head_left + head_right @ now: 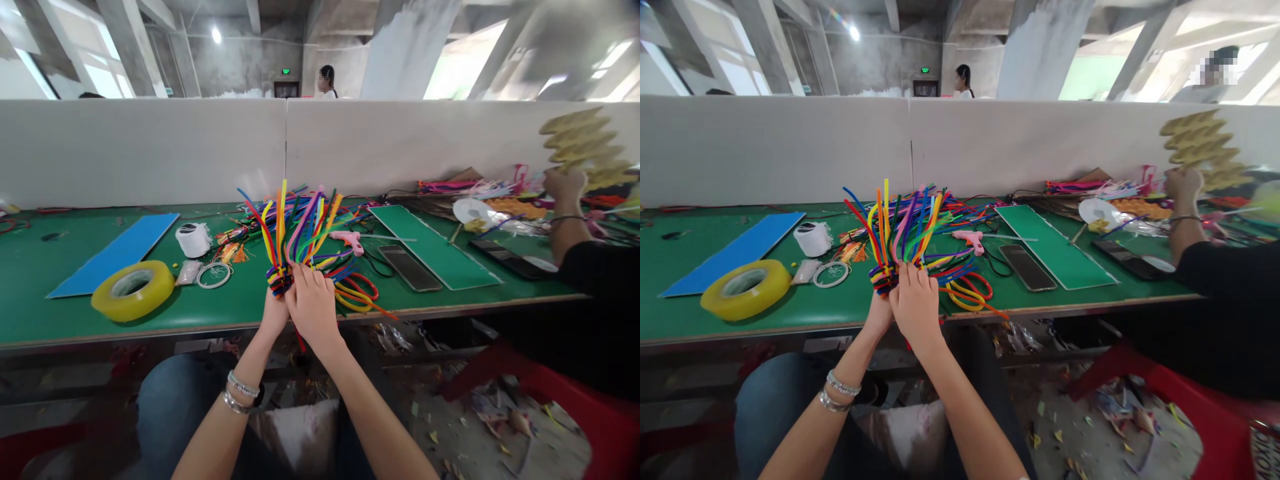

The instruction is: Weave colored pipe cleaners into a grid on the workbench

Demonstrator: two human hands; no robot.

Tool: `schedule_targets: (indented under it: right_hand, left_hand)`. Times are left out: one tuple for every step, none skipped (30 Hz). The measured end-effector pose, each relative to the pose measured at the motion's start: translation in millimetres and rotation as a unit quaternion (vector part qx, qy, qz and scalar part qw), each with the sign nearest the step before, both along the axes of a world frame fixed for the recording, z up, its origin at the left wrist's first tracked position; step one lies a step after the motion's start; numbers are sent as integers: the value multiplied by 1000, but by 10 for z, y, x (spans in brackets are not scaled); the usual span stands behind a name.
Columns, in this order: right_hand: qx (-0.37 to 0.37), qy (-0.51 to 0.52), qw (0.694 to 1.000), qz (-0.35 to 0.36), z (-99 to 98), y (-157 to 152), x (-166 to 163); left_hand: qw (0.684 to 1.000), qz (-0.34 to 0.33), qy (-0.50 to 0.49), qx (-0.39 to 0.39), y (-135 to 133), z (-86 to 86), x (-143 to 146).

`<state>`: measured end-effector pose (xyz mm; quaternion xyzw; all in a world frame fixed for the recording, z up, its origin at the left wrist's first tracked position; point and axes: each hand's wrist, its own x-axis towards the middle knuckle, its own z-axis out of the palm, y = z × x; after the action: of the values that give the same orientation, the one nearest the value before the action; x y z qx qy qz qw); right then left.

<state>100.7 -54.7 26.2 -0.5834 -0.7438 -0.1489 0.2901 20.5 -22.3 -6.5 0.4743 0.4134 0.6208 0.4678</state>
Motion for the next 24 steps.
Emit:
schedule_targets:
  right_hand:
    - [0,0,1000,-4,-6,-7,-9]
    - [-1,2,1000,-6,-8,-11,-16]
    - [-4,4,1000,-5,-4,-10,-17]
    - [-6,9,1000,-3,6,-6,-12]
    - [-5,16,1000,2,25,0,3]
    - [-2,27,1000,7,50,7,27]
    - [7,42,999,13,80,12,61]
    - [21,62,998,15,112,15,104]
    - [39,85,996,12,146,14,155]
    - [60,111,992,4,177,10,211]
    - [79,136,988,-7,204,4,268]
    - [94,155,983,-18,227,-4,322]
    - [104,168,980,-26,245,-14,371]
    - [107,173,979,-29,258,-24,412]
    - [105,170,979,-25,268,-35,444]
    - [100,161,982,-19,275,-45,466]
    - [93,148,984,-14,279,-54,479]
    - [87,131,988,-10,281,-61,485]
    - [82,112,990,-8,280,-65,486]
    - [79,93,992,-9,277,-66,484]
    - [78,74,994,-12,272,-62,480]
    - [76,55,995,-15,266,-55,476]
    - [71,37,997,-17,261,-46,472]
    - [64,21,998,-20,256,-36,466]
  left_hand:
    - [1000,0,0,-2,5,-11,-4]
    - [1000,-4,0,-4,8,-20,-6]
    - [1000,-11,-2,-5,7,-25,-5]
    - [1000,-20,-8,-3,3,-25,-2]
    - [999,-29,-19,0,-5,-18,5]
    - [999,-38,-35,1,-15,-6,13]
    - [997,-47,-54,0,-27,13,23]
    - [996,-56,-75,-4,-41,35,33]
    - [993,-63,-96,-13,-54,62,42]
    - [990,-69,-117,-25,-67,90,50]
    - [987,-75,-137,-39,-79,118,55]
    - [983,-80,-154,-55,-91,144,58]
    - [979,-83,-169,-71,-101,169,58]
    - [976,-87,-180,-88,-110,189,55]
    - [972,-92,-188,-104,-117,205,51]
    - [970,-97,-192,-117,-124,217,47]
    - [967,-102,-194,-126,-128,225,42]
    - [966,-108,-194,-130,-132,228,38]
    - [966,-113,-194,-128,-133,228,36]
    - [967,-118,-193,-121,-134,225,37]
    - [968,-121,-191,-108,-133,218,40]
    - [970,-123,-187,-93,-131,210,46]
    - [972,-126,-181,-77,-128,201,53]
    - [975,-126,-174,-62,-125,190,62]
